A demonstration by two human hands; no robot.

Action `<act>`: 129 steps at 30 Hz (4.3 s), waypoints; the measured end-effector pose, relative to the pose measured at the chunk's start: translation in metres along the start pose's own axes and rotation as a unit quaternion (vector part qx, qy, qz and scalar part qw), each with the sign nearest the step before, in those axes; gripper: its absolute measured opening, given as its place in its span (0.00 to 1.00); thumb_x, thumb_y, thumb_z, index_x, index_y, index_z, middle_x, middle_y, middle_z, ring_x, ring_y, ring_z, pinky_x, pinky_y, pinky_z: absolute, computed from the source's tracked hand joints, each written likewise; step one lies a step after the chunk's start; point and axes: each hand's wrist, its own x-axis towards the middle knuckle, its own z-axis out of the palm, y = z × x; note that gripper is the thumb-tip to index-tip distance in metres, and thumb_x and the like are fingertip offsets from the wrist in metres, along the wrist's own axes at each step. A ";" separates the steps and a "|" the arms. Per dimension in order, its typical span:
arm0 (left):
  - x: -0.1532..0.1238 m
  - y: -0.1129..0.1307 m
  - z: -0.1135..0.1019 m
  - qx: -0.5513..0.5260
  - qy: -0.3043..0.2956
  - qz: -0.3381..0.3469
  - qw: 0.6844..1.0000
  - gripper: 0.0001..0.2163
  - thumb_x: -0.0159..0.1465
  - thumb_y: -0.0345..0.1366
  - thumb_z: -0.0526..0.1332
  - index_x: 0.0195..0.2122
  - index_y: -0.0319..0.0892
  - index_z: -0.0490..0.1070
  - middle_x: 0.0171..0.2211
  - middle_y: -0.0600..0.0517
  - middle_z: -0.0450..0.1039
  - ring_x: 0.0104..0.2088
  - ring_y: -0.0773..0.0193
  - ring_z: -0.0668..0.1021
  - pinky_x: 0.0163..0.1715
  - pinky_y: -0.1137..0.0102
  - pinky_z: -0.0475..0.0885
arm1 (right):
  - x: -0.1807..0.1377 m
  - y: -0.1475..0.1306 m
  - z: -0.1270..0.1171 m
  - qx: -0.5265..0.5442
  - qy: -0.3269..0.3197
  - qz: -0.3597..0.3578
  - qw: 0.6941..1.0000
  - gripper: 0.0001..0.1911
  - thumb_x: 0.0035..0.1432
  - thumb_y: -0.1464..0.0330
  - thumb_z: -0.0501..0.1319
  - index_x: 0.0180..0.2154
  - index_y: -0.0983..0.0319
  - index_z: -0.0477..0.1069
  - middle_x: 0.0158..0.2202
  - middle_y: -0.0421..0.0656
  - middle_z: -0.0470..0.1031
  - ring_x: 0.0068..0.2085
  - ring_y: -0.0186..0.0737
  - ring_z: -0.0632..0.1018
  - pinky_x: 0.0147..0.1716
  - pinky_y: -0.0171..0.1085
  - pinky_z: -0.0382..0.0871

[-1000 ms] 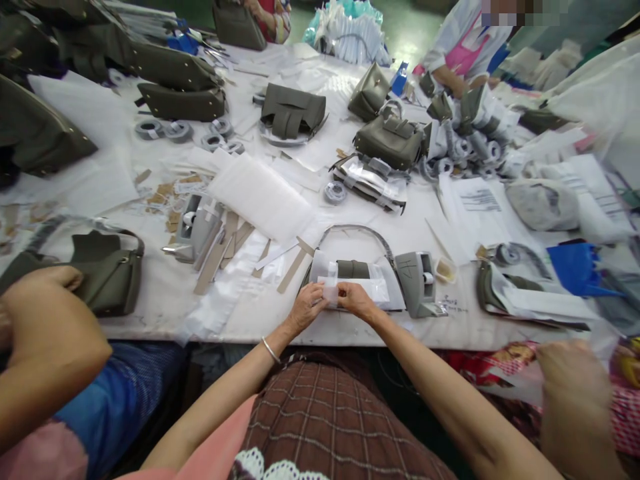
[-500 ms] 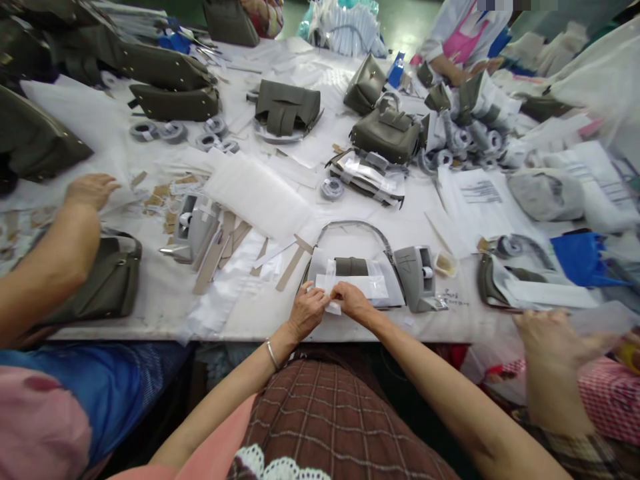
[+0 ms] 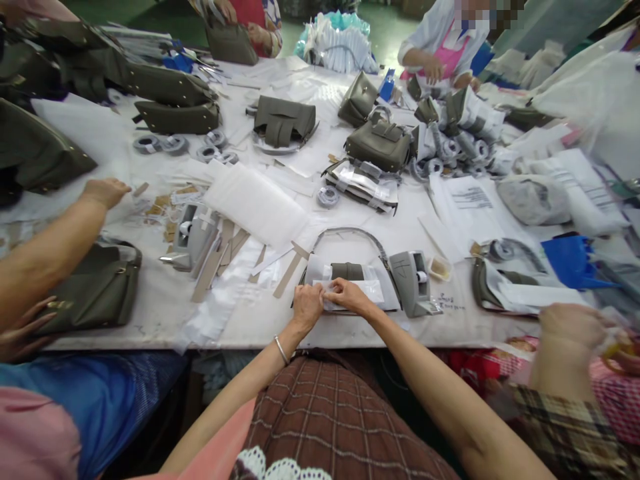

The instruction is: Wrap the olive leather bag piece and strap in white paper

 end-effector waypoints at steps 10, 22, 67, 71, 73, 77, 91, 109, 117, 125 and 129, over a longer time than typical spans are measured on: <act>-0.008 -0.034 0.007 -0.181 -0.010 0.110 0.977 0.08 0.68 0.32 0.57 0.46 0.43 0.72 0.37 0.50 0.76 0.42 0.60 0.77 0.46 0.65 0.69 | 0.015 -0.017 0.001 -0.071 0.044 0.129 0.988 0.06 0.54 0.62 0.65 0.29 0.58 0.76 0.19 0.36 0.74 0.29 0.36 0.77 0.27 0.32 0.58; -0.036 -0.031 0.021 -0.017 0.153 0.268 0.951 0.11 0.68 0.26 0.50 0.41 0.41 0.70 0.44 0.46 0.73 0.53 0.57 0.72 0.59 0.56 0.64 | 0.009 -0.019 0.015 -0.206 0.090 0.086 0.971 0.07 0.58 0.60 0.62 0.32 0.56 0.75 0.37 0.39 0.78 0.38 0.37 0.75 0.31 0.34 0.55; -0.043 0.022 0.019 0.128 0.063 0.085 0.986 0.22 0.64 0.23 0.49 0.59 0.40 0.67 0.58 0.40 0.69 0.61 0.50 0.68 0.61 0.54 0.61 | -0.121 0.180 -0.155 0.280 0.276 0.141 0.909 0.25 0.38 0.52 0.67 0.33 0.65 0.79 0.31 0.46 0.80 0.33 0.42 0.78 0.33 0.38 0.70; -0.043 0.023 0.018 0.117 0.069 0.070 0.988 0.22 0.64 0.25 0.50 0.59 0.41 0.66 0.58 0.40 0.69 0.61 0.51 0.68 0.61 0.55 0.61 | -0.113 0.176 -0.154 0.263 0.301 0.126 0.908 0.24 0.36 0.53 0.66 0.31 0.65 0.78 0.29 0.45 0.79 0.33 0.42 0.77 0.34 0.38 0.69; -0.044 0.025 0.018 0.109 0.071 0.064 0.989 0.22 0.64 0.25 0.51 0.59 0.41 0.66 0.58 0.40 0.68 0.61 0.51 0.68 0.61 0.55 0.61 | -0.117 0.176 -0.150 0.242 0.335 0.113 0.903 0.23 0.38 0.52 0.65 0.30 0.65 0.78 0.28 0.44 0.79 0.33 0.43 0.76 0.36 0.38 0.69; -0.045 0.029 0.019 0.088 0.071 0.057 0.992 0.23 0.62 0.24 0.54 0.60 0.40 0.64 0.59 0.39 0.68 0.62 0.52 0.67 0.62 0.54 0.60 | -0.138 0.189 -0.137 0.177 0.403 0.096 0.893 0.21 0.43 0.50 0.62 0.27 0.62 0.76 0.25 0.44 0.77 0.31 0.44 0.76 0.33 0.39 0.70; -0.045 0.034 0.025 0.070 0.091 0.037 0.993 0.22 0.63 0.24 0.52 0.59 0.36 0.64 0.59 0.37 0.66 0.62 0.51 0.67 0.62 0.54 0.59 | -0.160 0.152 -0.098 0.031 0.164 0.060 0.984 0.19 0.47 0.50 0.57 0.24 0.57 0.74 0.23 0.41 0.74 0.30 0.47 0.75 0.34 0.41 0.68; -0.045 0.042 0.034 0.071 0.122 0.000 0.990 0.21 0.66 0.25 0.50 0.60 0.36 0.64 0.60 0.36 0.67 0.63 0.48 0.66 0.62 0.50 0.60 | 0.061 -0.072 -0.026 -0.530 -0.191 -0.181 0.806 0.10 0.54 0.63 0.66 0.37 0.61 0.81 0.36 0.48 0.82 0.38 0.45 0.81 0.34 0.34 0.68; -0.041 0.042 0.032 0.051 0.104 -0.007 0.993 0.19 0.67 0.25 0.50 0.59 0.35 0.65 0.59 0.36 0.67 0.63 0.48 0.67 0.62 0.51 0.60 | 0.067 -0.072 -0.010 -0.582 -0.180 -0.235 0.757 0.10 0.55 0.64 0.66 0.37 0.63 0.80 0.38 0.53 0.81 0.44 0.50 0.79 0.48 0.42 0.67; -0.041 0.035 0.023 0.039 0.082 0.018 0.996 0.21 0.64 0.24 0.52 0.58 0.37 0.65 0.59 0.36 0.67 0.62 0.49 0.67 0.60 0.52 0.61 | 0.070 -0.067 -0.033 -0.558 -0.050 -0.316 0.766 0.26 0.49 0.61 0.72 0.48 0.65 0.73 0.47 0.57 0.75 0.50 0.58 0.73 0.53 0.50 0.59; -0.042 0.034 0.021 0.034 0.080 0.023 0.996 0.21 0.64 0.24 0.52 0.58 0.40 0.65 0.58 0.38 0.67 0.61 0.50 0.67 0.59 0.54 0.62 | 0.073 -0.047 -0.052 -0.462 0.037 -0.244 0.852 0.26 0.52 0.60 0.69 0.51 0.61 0.70 0.49 0.52 0.75 0.51 0.54 0.72 0.51 0.46 0.61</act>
